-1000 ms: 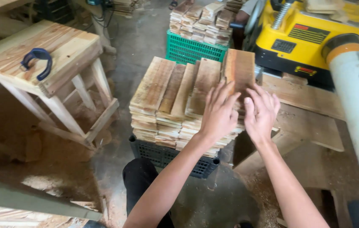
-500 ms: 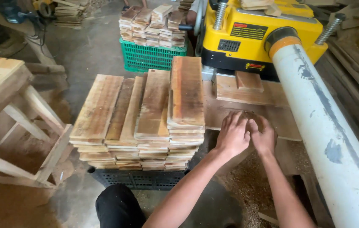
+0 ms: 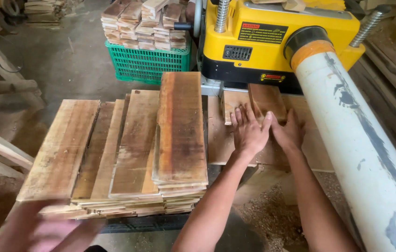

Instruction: Feeding wooden boards into a thickness planer to smooth and level them

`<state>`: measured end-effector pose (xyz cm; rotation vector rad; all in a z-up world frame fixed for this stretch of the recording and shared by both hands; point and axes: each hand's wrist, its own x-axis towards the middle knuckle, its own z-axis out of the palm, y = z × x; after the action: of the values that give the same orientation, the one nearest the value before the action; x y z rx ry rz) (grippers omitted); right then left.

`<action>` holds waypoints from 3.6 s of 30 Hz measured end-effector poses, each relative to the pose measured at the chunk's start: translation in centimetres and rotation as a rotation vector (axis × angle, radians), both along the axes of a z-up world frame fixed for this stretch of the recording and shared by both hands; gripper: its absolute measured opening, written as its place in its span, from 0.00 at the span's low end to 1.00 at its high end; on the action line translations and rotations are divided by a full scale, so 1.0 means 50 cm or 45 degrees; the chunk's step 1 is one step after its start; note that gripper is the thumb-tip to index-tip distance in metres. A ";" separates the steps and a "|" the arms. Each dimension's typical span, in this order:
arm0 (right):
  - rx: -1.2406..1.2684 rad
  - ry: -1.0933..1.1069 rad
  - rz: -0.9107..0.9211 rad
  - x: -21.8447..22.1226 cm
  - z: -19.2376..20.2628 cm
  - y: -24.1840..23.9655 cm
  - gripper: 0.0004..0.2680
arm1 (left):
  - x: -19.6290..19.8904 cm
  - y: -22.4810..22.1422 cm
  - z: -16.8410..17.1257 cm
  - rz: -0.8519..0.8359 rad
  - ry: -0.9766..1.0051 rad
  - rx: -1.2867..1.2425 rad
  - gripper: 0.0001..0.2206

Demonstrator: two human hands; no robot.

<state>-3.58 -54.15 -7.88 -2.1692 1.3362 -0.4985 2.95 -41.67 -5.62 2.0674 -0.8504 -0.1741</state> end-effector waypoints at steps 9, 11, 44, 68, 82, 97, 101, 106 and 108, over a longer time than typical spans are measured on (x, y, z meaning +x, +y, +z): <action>0.148 -0.233 0.137 0.024 0.039 -0.043 0.27 | 0.022 -0.034 0.024 -0.063 0.020 0.142 0.54; 0.029 -0.197 0.152 0.028 0.110 0.049 0.26 | 0.017 -0.023 0.035 -0.090 -0.034 0.181 0.52; 0.201 -0.633 0.339 -0.108 -0.079 0.113 0.26 | -0.080 0.061 -0.128 -0.112 0.417 -0.260 0.38; 0.076 -0.880 0.294 -0.282 0.089 0.473 0.24 | -0.263 0.330 0.013 -0.019 0.544 -0.479 0.41; -0.064 -0.978 0.716 -0.158 0.193 0.625 0.23 | -0.197 0.583 0.165 0.357 0.237 -0.722 0.38; -0.484 -0.041 0.969 -0.013 0.123 0.787 0.26 | 0.004 0.762 0.030 0.627 0.196 -0.501 0.34; -0.829 0.011 0.993 0.001 0.093 0.780 0.28 | 0.022 0.745 0.010 0.545 0.255 -0.566 0.34; -0.827 0.167 1.047 0.035 0.085 0.740 0.34 | 0.064 0.714 -0.012 0.567 0.252 -0.589 0.34; -0.829 0.190 1.047 0.029 0.090 0.744 0.33 | 0.073 0.706 -0.024 0.599 0.237 -0.536 0.32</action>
<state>-2.13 -16.96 -3.40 -3.0583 0.2291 -0.4667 6.60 -6.36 -6.83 1.7597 -0.2433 0.0666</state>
